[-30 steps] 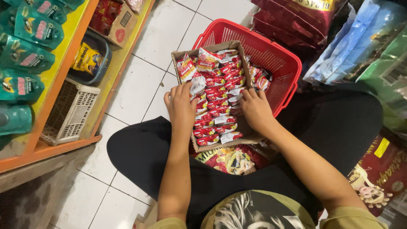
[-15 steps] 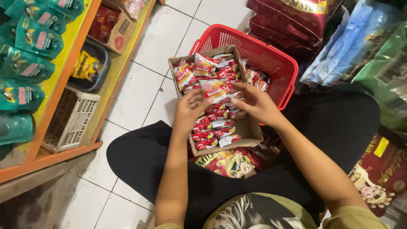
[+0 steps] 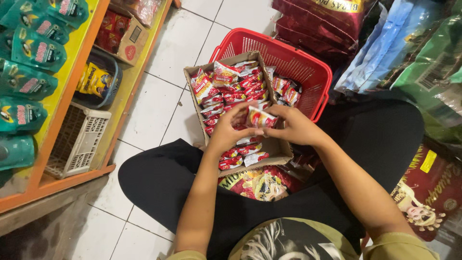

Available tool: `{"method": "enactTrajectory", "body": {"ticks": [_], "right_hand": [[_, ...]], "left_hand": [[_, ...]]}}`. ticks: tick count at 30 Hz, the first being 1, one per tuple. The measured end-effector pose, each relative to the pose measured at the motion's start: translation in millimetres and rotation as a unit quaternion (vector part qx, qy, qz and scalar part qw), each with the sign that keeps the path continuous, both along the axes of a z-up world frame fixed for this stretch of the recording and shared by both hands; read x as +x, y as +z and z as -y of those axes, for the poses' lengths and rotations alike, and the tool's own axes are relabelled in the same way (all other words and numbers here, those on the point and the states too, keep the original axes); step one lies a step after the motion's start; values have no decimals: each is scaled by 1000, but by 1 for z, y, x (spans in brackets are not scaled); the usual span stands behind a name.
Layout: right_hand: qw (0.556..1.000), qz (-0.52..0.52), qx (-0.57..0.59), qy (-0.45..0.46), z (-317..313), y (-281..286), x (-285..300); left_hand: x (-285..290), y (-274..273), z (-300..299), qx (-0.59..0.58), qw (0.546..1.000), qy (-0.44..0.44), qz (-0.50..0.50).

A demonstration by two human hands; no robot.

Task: The person sorts small sachets between a cardboard box and a red plastic basket by hand, occasionally moving the items one at a time or in groups.

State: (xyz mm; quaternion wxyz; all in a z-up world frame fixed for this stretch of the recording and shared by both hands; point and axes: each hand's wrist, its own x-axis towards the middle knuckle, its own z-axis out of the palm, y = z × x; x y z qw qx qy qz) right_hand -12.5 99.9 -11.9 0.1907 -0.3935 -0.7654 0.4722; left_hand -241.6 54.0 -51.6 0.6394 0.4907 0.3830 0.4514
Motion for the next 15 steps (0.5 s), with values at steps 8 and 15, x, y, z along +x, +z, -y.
{"method": "enactTrajectory", "body": {"ticks": [8, 15], "right_hand": [[989, -24, -99, -110, -4, -3, 5], [982, -117, -110, -98, -12, 17, 19]], "left_hand": [[7, -26, -5, -87, 991, 100, 18], [5, -20, -4, -74, 994, 84, -1]]}}
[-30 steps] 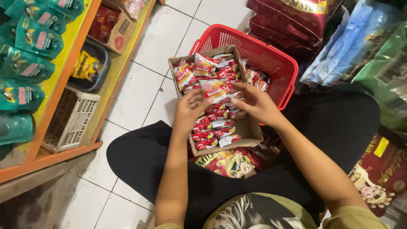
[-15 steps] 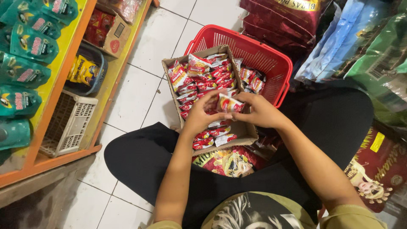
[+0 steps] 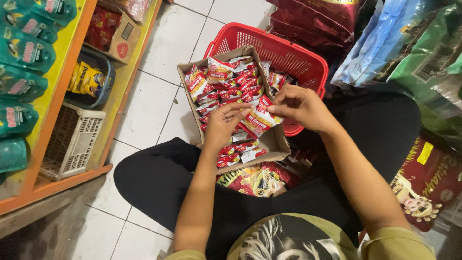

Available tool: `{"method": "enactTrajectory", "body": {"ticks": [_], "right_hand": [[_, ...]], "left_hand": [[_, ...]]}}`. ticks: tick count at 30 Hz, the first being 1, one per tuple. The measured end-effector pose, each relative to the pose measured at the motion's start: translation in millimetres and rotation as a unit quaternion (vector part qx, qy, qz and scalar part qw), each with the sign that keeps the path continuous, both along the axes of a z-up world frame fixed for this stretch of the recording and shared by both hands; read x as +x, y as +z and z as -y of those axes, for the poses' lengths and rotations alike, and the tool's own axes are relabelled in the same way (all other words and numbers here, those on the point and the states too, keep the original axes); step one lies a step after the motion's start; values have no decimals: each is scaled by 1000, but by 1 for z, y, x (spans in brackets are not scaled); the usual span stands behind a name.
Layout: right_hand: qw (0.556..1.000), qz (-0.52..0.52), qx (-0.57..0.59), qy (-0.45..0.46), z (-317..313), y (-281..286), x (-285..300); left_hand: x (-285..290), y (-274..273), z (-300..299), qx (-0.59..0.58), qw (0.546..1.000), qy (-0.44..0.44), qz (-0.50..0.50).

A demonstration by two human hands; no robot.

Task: The person sorts small sachets between a cardboard box and a red plastic basket by hand, occasionally moving the items one at a time or in groups.

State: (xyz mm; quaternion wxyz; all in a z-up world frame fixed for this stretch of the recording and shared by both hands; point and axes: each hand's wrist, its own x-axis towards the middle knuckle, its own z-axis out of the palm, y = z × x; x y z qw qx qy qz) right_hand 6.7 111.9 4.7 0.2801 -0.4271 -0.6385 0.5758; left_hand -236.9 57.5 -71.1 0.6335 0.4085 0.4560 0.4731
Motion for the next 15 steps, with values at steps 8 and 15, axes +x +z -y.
{"method": "enactTrajectory", "body": {"ticks": [8, 15], "right_hand": [[904, 273, 285, 163, 9, 0, 13], [831, 432, 261, 233, 36, -45, -26]], "left_hand": [[-14, 1, 0, 26, 993, 98, -61], [-12, -9, -2, -7, 993, 101, -61]]}}
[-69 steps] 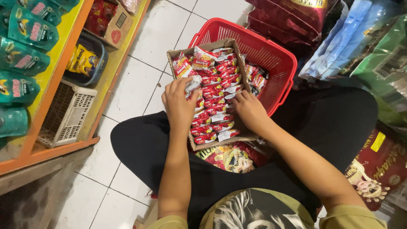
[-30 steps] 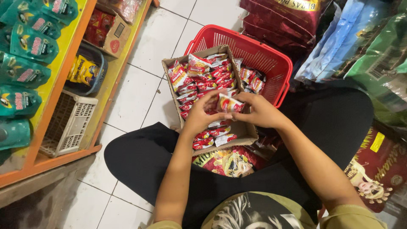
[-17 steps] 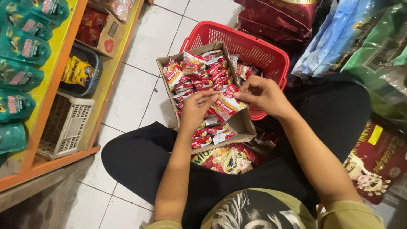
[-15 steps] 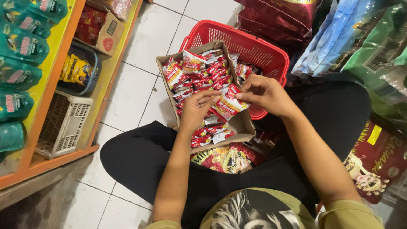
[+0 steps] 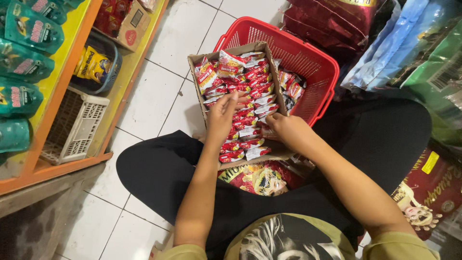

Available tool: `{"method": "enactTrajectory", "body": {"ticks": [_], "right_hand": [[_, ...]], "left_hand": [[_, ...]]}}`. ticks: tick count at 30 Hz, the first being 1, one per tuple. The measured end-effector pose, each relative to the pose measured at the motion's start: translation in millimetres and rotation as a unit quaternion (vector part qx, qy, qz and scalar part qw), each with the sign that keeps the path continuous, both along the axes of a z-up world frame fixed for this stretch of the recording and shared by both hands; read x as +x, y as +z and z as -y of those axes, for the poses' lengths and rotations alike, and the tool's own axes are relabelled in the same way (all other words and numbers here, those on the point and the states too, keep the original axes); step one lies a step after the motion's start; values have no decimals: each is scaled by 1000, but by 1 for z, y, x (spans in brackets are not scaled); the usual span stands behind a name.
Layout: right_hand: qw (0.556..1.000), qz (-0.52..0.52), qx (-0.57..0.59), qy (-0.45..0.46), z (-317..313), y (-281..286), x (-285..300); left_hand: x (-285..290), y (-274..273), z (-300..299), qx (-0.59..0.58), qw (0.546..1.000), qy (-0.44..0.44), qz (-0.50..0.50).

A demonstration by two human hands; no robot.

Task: The person sorts small sachets between a cardboard box and a red plastic basket by hand, occasionally moving the items one at a time or in groups.

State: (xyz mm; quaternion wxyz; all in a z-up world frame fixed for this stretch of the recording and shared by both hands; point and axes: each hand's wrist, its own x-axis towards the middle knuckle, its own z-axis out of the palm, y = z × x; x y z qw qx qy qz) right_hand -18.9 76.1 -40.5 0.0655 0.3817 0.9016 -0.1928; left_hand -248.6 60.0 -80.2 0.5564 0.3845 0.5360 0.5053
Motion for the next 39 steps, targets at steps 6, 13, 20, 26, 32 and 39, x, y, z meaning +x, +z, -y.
{"method": "enactTrajectory", "body": {"ticks": [6, 13, 20, 26, 32, 39], "right_hand": [[994, -101, -41, -11, -1, 19, 0], [1000, 0, -2, -17, 11, 5, -1], [996, 50, 75, -23, 11, -32, -13], [996, -4, 68, -59, 25, -34, -26], [996, -46, 29, -75, 21, -27, -22], [978, -162, -100, -86, -1, 11, -4]], "left_hand": [[2, 3, 2, 20, 1000, -8, -7], [8, 30, 12, 104, 919, -138, -355], [22, 17, 23, 46, 797, -203, -567], [14, -20, 32, 44, 775, -192, -600], [16, -34, 37, 98, 783, -157, -594], [15, -14, 28, 95, 831, -154, -526]]}}
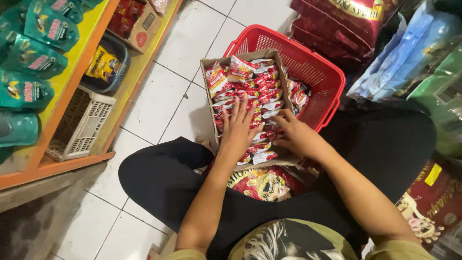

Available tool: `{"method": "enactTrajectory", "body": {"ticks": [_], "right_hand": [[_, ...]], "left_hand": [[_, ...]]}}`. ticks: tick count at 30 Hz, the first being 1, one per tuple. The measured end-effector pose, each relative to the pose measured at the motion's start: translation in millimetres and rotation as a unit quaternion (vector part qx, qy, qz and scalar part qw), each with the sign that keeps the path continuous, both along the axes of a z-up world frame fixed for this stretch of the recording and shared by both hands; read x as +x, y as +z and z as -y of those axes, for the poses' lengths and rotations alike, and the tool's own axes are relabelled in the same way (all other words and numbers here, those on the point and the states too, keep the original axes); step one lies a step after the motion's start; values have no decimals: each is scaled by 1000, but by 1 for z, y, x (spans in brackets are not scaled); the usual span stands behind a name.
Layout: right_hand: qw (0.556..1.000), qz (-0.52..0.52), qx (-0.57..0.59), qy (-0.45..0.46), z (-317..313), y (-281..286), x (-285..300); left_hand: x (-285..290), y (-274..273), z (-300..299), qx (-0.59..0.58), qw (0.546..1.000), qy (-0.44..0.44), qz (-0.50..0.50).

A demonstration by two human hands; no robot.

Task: The person sorts small sachets between a cardboard box and a red plastic basket by hand, occasionally moving the items one at a time or in groups.

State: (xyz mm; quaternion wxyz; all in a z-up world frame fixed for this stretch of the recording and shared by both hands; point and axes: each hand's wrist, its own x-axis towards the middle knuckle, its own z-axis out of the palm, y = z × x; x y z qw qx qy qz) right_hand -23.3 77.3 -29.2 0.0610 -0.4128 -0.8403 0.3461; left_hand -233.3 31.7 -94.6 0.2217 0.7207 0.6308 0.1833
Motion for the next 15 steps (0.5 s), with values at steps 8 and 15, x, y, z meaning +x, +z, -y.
{"method": "enactTrajectory", "body": {"ticks": [8, 15], "right_hand": [[989, -99, 64, -90, -45, 13, -35], [960, -143, 193, -144, -102, -48, -106]], "left_hand": [[-38, 20, -10, 33, 993, 112, -27], [-47, 27, -4, 54, 989, 103, 89]]}}
